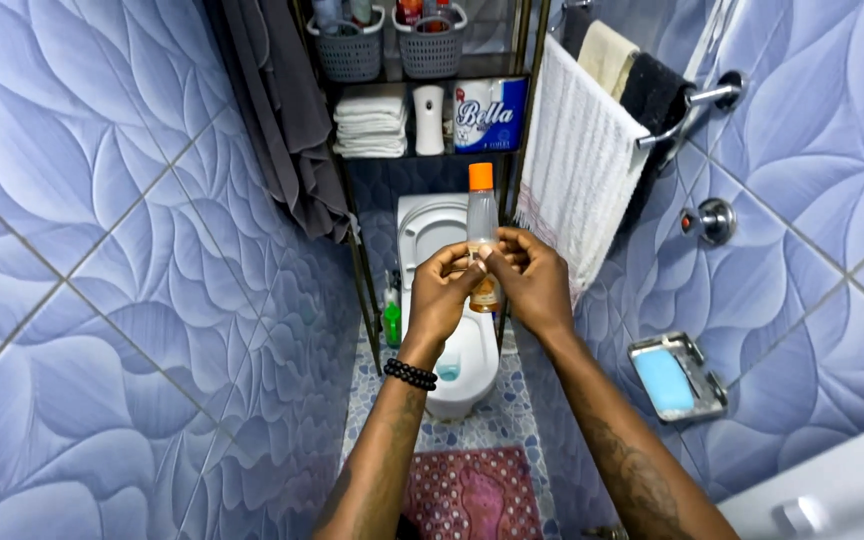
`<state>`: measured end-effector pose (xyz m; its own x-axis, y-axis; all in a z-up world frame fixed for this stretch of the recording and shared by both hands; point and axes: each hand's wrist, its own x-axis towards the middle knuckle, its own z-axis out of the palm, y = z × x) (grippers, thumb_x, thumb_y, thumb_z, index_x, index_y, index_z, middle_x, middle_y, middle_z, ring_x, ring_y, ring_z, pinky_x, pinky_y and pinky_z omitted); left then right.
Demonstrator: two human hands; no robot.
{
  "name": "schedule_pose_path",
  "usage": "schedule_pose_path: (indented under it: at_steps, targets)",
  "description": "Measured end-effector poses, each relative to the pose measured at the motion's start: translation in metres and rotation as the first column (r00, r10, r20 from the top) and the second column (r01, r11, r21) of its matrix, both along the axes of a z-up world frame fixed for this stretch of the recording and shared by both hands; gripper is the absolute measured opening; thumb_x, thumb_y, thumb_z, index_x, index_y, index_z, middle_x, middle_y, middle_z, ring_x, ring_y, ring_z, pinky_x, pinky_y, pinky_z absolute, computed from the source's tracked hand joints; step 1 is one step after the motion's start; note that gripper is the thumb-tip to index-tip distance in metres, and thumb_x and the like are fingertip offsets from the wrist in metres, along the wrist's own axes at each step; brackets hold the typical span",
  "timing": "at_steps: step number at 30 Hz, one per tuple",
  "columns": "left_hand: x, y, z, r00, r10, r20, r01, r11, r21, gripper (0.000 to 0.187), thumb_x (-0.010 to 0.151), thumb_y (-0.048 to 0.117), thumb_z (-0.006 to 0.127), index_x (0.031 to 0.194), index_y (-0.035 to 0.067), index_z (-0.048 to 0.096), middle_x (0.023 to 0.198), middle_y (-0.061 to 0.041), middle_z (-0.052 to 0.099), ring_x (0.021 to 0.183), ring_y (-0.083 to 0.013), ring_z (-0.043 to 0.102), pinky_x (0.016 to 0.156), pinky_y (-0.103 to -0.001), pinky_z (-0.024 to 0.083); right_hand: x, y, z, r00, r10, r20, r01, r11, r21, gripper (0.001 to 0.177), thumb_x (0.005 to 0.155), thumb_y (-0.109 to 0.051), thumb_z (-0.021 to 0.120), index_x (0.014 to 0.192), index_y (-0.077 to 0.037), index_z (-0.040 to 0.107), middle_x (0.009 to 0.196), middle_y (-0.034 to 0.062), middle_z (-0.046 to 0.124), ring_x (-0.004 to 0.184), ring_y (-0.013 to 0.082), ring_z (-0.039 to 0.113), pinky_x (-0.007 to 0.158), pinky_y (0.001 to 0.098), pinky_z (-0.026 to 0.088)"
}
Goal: Picking up, inspecting, and moving various cleaning and personal care bottles between a bathroom shelf and a living area.
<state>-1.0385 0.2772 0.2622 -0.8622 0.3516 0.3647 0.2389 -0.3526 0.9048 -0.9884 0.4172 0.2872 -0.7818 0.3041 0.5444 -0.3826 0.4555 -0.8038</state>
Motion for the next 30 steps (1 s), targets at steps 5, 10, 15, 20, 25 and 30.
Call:
schedule_pose_path:
  at_steps: [5, 10, 15, 20, 25, 30]
  targets:
    - [-0.034, 0.003, 0.029, 0.998, -0.006, -0.054, 0.005, 1.000, -0.016, 0.034, 0.093, 0.006, 0.069, 0.125, -0.005, 0.066, 0.108, -0.012, 0.074, 0.096, -0.0156, 0.072, 0.084, -0.030, 0.060, -0.033, 0.001, 0.035, 0.999, -0.005, -0.045, 0.007, 0.999, 0.041, 0.045, 0.092, -0.031, 0.077, 0.122, 0.002, 0.068, 0.092, 0.0051, 0.074, 0.081, 0.0090, 0.066, 0.073, 0.0254, 0.056]
    - [-0.071, 0.001, 0.063, 0.991, 0.052, -0.122, -0.063, 0.994, -0.093, 0.037, 0.091, 0.009, 0.070, 0.126, -0.002, 0.064, 0.107, -0.012, 0.076, 0.095, -0.0151, 0.075, 0.084, -0.029, 0.062, -0.073, 0.003, 0.065, 0.996, 0.009, -0.090, -0.003, 0.998, 0.069, 0.046, 0.091, -0.031, 0.077, 0.121, 0.002, 0.068, 0.094, 0.0085, 0.077, 0.081, 0.0110, 0.072, 0.072, 0.0273, 0.059]
    - [-0.129, 0.008, 0.075, 0.979, 0.016, -0.203, -0.026, 0.998, -0.049, 0.037, 0.092, 0.010, 0.072, 0.125, -0.004, 0.064, 0.107, -0.014, 0.075, 0.095, -0.0162, 0.074, 0.083, -0.029, 0.061, -0.110, 0.004, 0.094, 0.992, -0.047, -0.120, 0.063, 0.989, 0.135, 0.047, 0.089, -0.033, 0.078, 0.118, 0.003, 0.070, 0.093, 0.0097, 0.078, 0.081, 0.0118, 0.073, 0.073, 0.0280, 0.059]
    - [-0.165, 0.006, 0.102, 0.972, -0.019, -0.234, 0.007, 0.998, -0.055, 0.037, 0.093, 0.012, 0.072, 0.125, -0.004, 0.063, 0.107, -0.012, 0.074, 0.094, -0.0160, 0.074, 0.079, -0.028, 0.061, -0.143, 0.002, 0.121, 0.989, -0.071, -0.126, 0.091, 0.983, 0.160, 0.048, 0.088, -0.032, 0.078, 0.118, 0.004, 0.069, 0.093, 0.0096, 0.077, 0.080, 0.0122, 0.073, 0.072, 0.0283, 0.059]
    - [-0.173, 0.000, 0.145, 0.947, 0.099, -0.306, -0.153, 0.975, -0.161, 0.044, 0.089, 0.017, 0.073, 0.128, 0.000, 0.060, 0.113, -0.010, 0.069, 0.092, -0.0150, 0.074, 0.075, -0.029, 0.060, -0.179, 0.008, 0.138, 0.988, -0.038, -0.151, 0.059, 0.989, 0.135, 0.046, 0.088, -0.031, 0.078, 0.117, 0.003, 0.070, 0.095, 0.0095, 0.078, 0.082, 0.0122, 0.072, 0.074, 0.0279, 0.059]
    - [-0.208, 0.002, 0.165, 0.910, 0.104, -0.402, -0.178, 0.972, -0.151, 0.047, 0.090, 0.018, 0.075, 0.131, 0.001, 0.060, 0.115, -0.011, 0.071, 0.097, -0.0148, 0.073, 0.078, -0.029, 0.060, -0.205, 0.009, 0.159, 0.982, -0.041, -0.185, 0.068, 0.988, 0.140, 0.047, 0.088, -0.030, 0.078, 0.119, 0.003, 0.069, 0.097, 0.0100, 0.077, 0.085, 0.0130, 0.073, 0.075, 0.0283, 0.059]
